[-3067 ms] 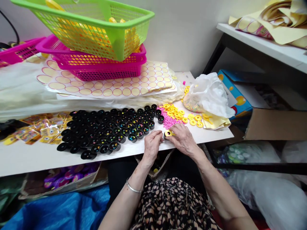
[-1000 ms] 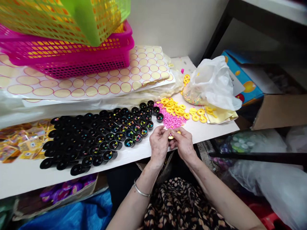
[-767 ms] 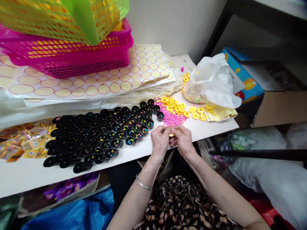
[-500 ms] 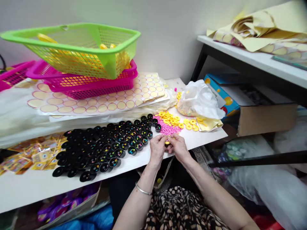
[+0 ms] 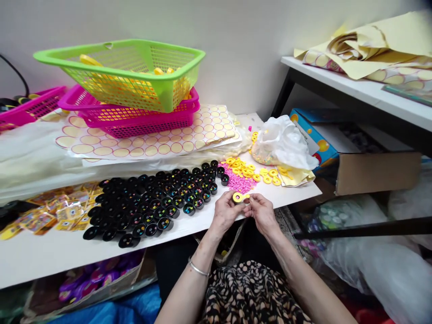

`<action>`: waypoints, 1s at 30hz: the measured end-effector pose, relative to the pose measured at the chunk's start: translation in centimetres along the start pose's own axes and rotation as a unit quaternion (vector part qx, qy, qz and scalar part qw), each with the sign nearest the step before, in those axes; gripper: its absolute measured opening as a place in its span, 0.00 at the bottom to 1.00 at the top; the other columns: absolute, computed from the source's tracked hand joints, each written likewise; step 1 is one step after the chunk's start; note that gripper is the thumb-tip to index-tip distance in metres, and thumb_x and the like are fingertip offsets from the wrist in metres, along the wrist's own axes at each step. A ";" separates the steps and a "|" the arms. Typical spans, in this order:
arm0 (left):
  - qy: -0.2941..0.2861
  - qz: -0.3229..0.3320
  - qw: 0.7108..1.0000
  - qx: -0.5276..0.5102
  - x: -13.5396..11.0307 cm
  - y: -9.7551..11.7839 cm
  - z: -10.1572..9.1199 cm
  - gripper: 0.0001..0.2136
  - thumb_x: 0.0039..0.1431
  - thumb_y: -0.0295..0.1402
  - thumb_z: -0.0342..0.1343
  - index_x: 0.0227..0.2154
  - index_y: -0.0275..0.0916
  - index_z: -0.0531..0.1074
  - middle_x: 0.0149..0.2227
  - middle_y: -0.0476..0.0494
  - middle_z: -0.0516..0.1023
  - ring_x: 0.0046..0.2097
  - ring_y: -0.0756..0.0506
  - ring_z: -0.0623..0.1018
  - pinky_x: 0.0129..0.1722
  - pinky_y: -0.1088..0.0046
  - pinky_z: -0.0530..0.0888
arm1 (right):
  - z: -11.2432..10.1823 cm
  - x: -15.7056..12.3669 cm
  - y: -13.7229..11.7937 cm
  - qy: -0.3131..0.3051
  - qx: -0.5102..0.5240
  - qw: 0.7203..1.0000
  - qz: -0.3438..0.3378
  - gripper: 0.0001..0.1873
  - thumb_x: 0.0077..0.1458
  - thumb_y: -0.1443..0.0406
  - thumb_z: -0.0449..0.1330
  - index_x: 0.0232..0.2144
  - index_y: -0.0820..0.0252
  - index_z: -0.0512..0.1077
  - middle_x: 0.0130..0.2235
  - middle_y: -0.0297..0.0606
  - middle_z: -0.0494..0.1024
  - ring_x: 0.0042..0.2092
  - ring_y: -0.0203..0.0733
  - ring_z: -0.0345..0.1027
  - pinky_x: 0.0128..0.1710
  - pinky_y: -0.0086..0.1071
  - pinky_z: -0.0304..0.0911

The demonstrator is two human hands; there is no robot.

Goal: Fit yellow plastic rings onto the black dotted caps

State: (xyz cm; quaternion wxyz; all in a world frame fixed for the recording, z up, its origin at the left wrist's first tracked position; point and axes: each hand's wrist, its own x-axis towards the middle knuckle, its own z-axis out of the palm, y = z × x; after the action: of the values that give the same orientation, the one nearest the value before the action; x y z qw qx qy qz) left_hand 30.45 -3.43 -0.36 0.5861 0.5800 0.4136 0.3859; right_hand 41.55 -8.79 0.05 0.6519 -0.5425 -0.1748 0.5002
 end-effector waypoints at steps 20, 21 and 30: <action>-0.108 0.283 0.920 0.250 -6.2 2.4 -3.1 0.09 0.46 0.31 0.59 0.33 0.39 0.76 0.31 0.45 0.75 0.38 0.45 0.66 0.39 0.67 0.66 | -1.3 -2.7 -2.3 -0.366 -0.126 0.915 0.118 0.32 0.28 0.71 0.71 0.41 0.59 0.70 0.37 0.34 0.74 0.40 0.37 0.67 0.41 0.30 0.60; -0.112 0.285 0.915 0.264 -6.5 2.4 -3.1 0.09 0.47 0.34 0.59 0.33 0.39 0.76 0.30 0.44 0.75 0.38 0.45 0.66 0.39 0.66 0.65 | -1.3 -2.9 -2.3 -0.371 -0.144 0.908 0.130 0.32 0.28 0.72 0.71 0.41 0.60 0.70 0.37 0.34 0.74 0.39 0.36 0.67 0.40 0.30 0.60; -0.148 0.278 0.909 0.275 -8.0 1.5 -2.6 0.06 0.49 0.35 0.58 0.27 0.39 0.75 0.29 0.46 0.75 0.41 0.44 0.66 0.43 0.65 0.64 | -1.1 -3.8 -2.1 -0.380 -0.159 0.886 0.214 0.31 0.21 0.75 0.71 0.35 0.63 0.69 0.33 0.29 0.73 0.36 0.34 0.65 0.34 0.26 0.59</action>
State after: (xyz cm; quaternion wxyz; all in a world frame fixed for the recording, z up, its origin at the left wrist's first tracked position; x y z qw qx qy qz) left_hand 25.16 -9.92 1.50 0.3268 0.8600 0.2345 0.3139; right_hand 41.73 -12.44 2.71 0.3182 -0.4315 -0.3657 0.7608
